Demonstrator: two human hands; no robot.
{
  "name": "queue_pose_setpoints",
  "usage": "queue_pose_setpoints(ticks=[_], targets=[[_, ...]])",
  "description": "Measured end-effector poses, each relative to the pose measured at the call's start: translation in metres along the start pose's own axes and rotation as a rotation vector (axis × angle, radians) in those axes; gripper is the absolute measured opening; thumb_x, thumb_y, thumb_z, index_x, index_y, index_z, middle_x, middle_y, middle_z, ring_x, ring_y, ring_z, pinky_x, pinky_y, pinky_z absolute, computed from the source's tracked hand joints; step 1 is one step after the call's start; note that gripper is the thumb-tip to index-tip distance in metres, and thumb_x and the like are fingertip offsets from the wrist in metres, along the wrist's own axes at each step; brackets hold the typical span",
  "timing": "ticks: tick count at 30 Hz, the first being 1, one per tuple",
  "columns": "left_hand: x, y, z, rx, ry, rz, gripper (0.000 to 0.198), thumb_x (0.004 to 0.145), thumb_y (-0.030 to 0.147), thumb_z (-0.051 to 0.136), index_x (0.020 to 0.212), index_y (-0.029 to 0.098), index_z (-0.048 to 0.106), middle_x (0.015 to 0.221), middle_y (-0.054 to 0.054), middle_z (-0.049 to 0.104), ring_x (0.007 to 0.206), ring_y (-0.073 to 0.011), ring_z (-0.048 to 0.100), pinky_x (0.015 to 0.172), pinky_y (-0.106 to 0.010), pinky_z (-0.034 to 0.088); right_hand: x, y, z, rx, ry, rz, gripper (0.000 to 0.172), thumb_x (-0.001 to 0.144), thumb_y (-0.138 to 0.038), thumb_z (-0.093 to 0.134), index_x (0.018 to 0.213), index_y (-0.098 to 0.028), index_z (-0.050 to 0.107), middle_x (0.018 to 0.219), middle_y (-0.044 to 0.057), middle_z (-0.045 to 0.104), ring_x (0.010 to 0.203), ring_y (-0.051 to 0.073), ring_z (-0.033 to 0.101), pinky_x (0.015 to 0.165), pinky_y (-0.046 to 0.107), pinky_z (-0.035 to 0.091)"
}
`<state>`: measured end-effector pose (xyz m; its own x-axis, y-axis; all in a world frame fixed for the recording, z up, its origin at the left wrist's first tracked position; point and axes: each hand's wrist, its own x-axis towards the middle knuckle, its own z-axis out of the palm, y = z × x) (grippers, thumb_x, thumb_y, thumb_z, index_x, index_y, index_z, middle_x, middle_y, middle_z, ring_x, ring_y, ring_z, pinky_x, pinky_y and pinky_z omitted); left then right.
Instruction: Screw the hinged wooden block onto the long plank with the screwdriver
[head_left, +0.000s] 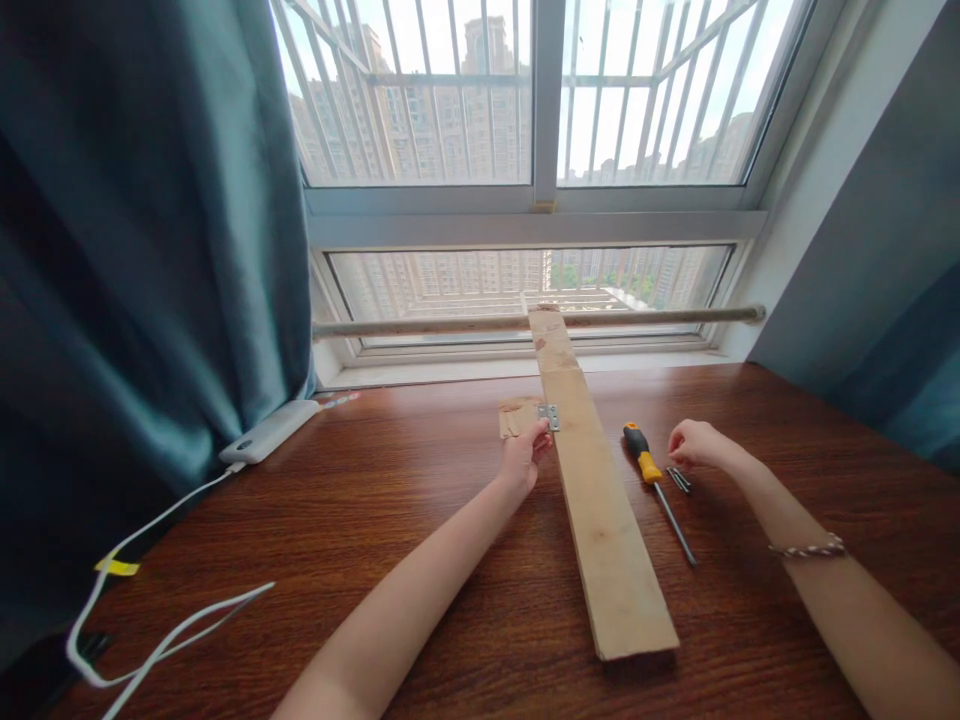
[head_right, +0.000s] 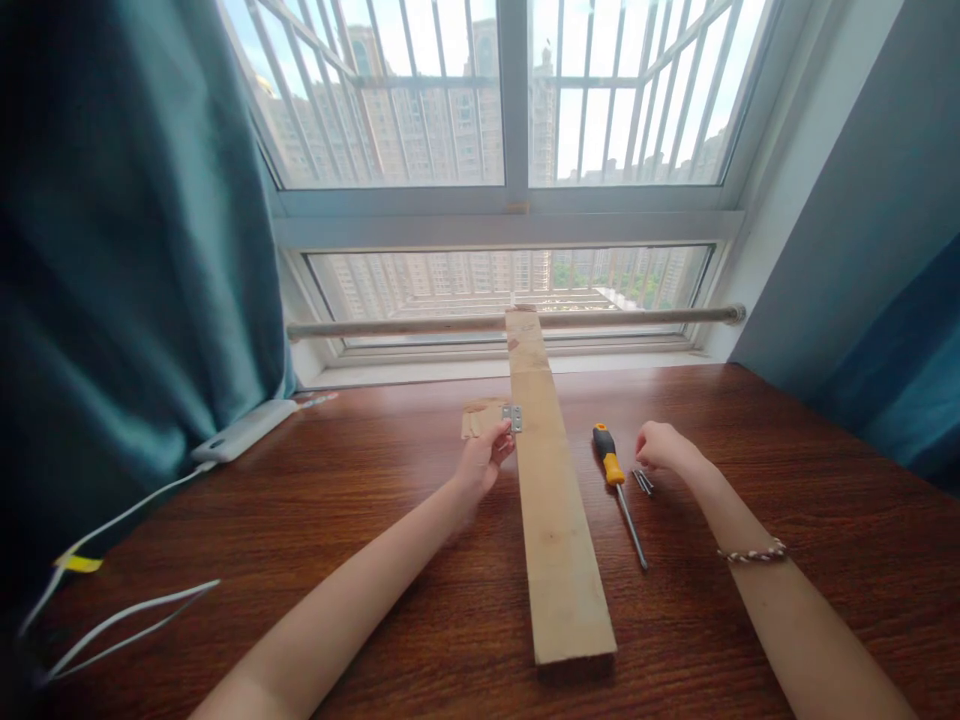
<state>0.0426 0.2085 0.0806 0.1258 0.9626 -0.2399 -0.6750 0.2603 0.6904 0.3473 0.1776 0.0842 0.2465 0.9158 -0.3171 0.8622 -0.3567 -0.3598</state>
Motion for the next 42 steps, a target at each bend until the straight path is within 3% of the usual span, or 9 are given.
queue_pose_setpoints(ticks=[4, 11, 25, 34, 38, 42], targets=[[0.002, -0.001, -0.001, 0.006, -0.006, 0.001, 0.018, 0.061, 0.009, 0.074, 0.073, 0.013, 0.061, 0.064, 0.000, 0.064, 0.050, -0.0065, 0.055, 0.051, -0.018, 0.046, -0.003, 0.004, 0.000, -0.012, -0.058, 0.023, 0.008, 0.057, -0.006, 0.064, 0.058, -0.014, 0.064, 0.059, 0.007, 0.065, 0.060, 0.020, 0.065, 0.052, 0.024, 0.047], [0.003, -0.002, -0.002, 0.034, -0.009, 0.001, 0.019, 0.060, 0.012, 0.076, 0.070, 0.013, 0.060, 0.062, 0.001, 0.063, 0.050, -0.0064, 0.054, 0.054, -0.019, 0.047, -0.004, 0.005, 0.001, 0.004, -0.125, 0.077, 0.008, 0.053, -0.009, 0.066, 0.053, -0.014, 0.061, 0.055, 0.007, 0.062, 0.058, 0.021, 0.064, 0.051, 0.026, 0.048], [0.000, -0.002, -0.001, 0.025, 0.006, -0.001, 0.015, 0.061, 0.011, 0.075, 0.067, 0.012, 0.062, 0.062, -0.001, 0.064, 0.051, -0.0075, 0.056, 0.053, -0.019, 0.047, -0.015, -0.001, -0.002, 0.006, -0.162, 0.155, 0.019, 0.051, -0.006, 0.066, 0.062, -0.014, 0.053, 0.061, 0.005, 0.063, 0.057, 0.021, 0.065, 0.050, 0.026, 0.050], [0.001, -0.001, -0.001, 0.017, -0.006, -0.001, 0.014, 0.061, 0.009, 0.074, 0.069, 0.011, 0.063, 0.062, -0.002, 0.065, 0.050, -0.0072, 0.055, 0.051, -0.018, 0.047, -0.012, 0.000, 0.002, -0.073, -0.139, 0.173, 0.010, 0.059, -0.008, 0.063, 0.060, -0.013, 0.054, 0.059, 0.008, 0.064, 0.058, 0.021, 0.065, 0.050, 0.027, 0.050], [-0.001, -0.001, 0.000, 0.023, -0.013, 0.001, 0.015, 0.061, 0.009, 0.074, 0.070, 0.012, 0.063, 0.064, -0.001, 0.065, 0.049, -0.0067, 0.055, 0.050, -0.017, 0.047, -0.017, -0.008, -0.009, 0.026, 0.033, 0.078, 0.004, 0.068, -0.010, 0.057, 0.065, -0.013, 0.057, 0.061, 0.008, 0.065, 0.060, 0.019, 0.065, 0.056, 0.026, 0.050], [-0.002, 0.000, 0.001, 0.032, -0.004, -0.006, 0.015, 0.061, 0.008, 0.074, 0.070, 0.012, 0.063, 0.064, -0.001, 0.065, 0.049, -0.0063, 0.054, 0.050, -0.017, 0.047, -0.035, -0.041, -0.016, 0.175, 0.397, -0.314, 0.010, 0.072, -0.017, 0.058, 0.078, -0.014, 0.065, 0.076, 0.006, 0.068, 0.072, 0.019, 0.065, 0.071, 0.027, 0.050]])
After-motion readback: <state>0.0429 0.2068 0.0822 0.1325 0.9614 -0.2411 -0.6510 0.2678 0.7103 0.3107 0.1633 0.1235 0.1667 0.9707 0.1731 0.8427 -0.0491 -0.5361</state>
